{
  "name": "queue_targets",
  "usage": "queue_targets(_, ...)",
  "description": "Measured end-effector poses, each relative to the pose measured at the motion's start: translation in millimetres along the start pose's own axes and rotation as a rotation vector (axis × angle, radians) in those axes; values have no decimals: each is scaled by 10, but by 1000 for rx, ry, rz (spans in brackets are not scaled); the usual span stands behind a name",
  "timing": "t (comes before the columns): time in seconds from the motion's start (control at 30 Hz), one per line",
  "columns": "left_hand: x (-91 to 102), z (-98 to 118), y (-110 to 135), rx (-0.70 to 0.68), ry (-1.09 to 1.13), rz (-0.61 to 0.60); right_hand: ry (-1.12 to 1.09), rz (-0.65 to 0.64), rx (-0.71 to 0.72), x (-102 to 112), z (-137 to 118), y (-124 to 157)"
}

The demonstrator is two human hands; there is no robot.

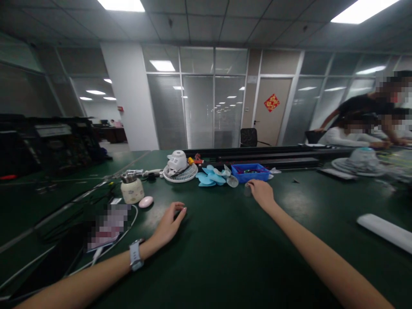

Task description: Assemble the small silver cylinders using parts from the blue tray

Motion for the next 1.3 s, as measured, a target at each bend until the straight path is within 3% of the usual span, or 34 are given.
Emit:
queue_targets(0.1,9,29,13,1,-9,-16,-2,-43,-47,-23,64,-32)
queue_targets(0.27,40,75,27,7,1,-32,-5,8,-71,30,85,-38)
queue_targets(0.8,6,39,-6,-23,-32,7,-30,-36,-51,-70,163,-138)
queue_targets(0.9,-8,37,-5,-28,-38,-13,-7,-32,-28,-25,119,-106)
queue_targets(1.0,-29,8,-18,-19,-41,-33,19,70,48,150,85,-2)
queue_targets(1.1,-29,-7,-33,-12,-36,-34,50,180,40,292,239,171)
queue_targets(1.3,-26,-21,-53,-1,-25,-33,-145,34,-152,55,773,363)
Point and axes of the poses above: each hand's wrist, its own y-axis away from the middle knuckle, its own x-axis out of the back of the hand, z = x × y, the point moved 10 cm from there along -y, towards the middle knuckle, and after that the axes turned 14 degrees about -y, right-handed, at the moved point
